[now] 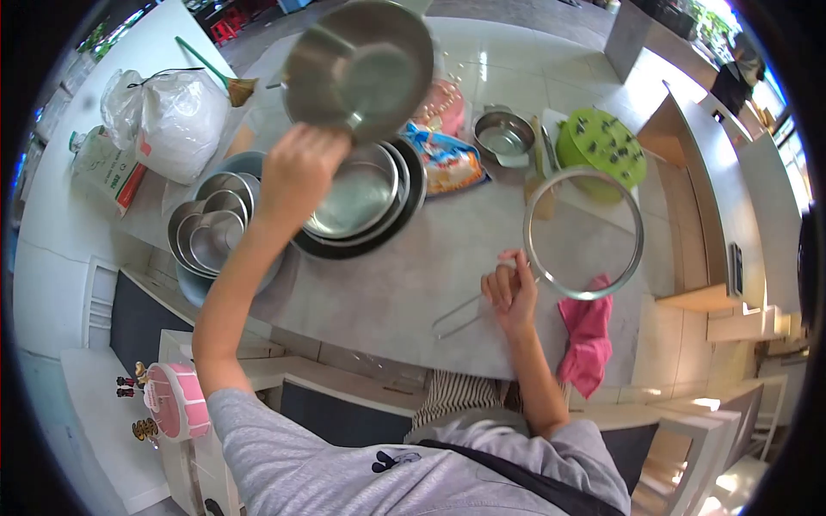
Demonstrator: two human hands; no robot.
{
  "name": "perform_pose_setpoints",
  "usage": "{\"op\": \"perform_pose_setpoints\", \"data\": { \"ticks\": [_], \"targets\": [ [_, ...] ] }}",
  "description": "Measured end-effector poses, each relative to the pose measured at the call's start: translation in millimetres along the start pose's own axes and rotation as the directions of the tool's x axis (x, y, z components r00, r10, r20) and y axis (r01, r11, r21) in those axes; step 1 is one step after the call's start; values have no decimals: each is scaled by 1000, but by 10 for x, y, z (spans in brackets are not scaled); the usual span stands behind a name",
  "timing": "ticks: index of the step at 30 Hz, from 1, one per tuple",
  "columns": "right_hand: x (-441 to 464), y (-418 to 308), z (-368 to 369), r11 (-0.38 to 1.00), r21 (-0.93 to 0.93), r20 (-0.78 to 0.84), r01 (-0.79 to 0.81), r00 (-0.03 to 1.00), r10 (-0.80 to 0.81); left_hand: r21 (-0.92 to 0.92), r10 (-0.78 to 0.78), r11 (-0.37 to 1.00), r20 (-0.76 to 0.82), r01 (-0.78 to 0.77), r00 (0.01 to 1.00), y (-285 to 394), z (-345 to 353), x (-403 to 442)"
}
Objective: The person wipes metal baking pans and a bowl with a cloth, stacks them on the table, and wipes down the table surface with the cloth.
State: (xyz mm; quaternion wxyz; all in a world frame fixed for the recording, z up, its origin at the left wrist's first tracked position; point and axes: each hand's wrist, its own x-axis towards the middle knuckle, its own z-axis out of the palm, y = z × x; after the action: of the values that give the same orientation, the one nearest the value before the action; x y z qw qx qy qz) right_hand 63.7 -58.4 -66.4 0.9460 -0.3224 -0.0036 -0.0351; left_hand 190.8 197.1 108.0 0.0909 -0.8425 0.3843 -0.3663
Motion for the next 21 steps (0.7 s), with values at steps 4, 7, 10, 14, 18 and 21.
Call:
{"op": "perform_pose_setpoints", "data": {
  "ticks": [4, 7, 10, 14, 18, 21],
  "targets": [
    [-245, -476, -28, 976, -162, -38, 145, 987, -153, -247, 179, 954, 21, -169, 984, 986, -465, -223],
    [-496, -801, 10, 945, -281, -225, 170, 945, -237, -378, 282, 895, 69, -236, 957, 1526, -539, -387],
    [-613, -978, -224, 886, -416, -119, 206, 953, -277, -416, 382, 853, 84, -317, 920, 1865, -488, -468],
    [-805, -1021, -313, 915, -383, -113, 129, 976, -185, -383, 455, 848, 169, -367, 875, 2163, -386, -517],
    [-840, -885, -423, 932, -353, -258, 82, 949, -181, -588, 539, 739, 224, -328, 812, 2297, -374, -506],
    [-880, -731, -721, 967, -247, -239, 66, 963, -127, -630, 577, 732, 372, -258, 728, 2470, -319, -553]
  ]
}}
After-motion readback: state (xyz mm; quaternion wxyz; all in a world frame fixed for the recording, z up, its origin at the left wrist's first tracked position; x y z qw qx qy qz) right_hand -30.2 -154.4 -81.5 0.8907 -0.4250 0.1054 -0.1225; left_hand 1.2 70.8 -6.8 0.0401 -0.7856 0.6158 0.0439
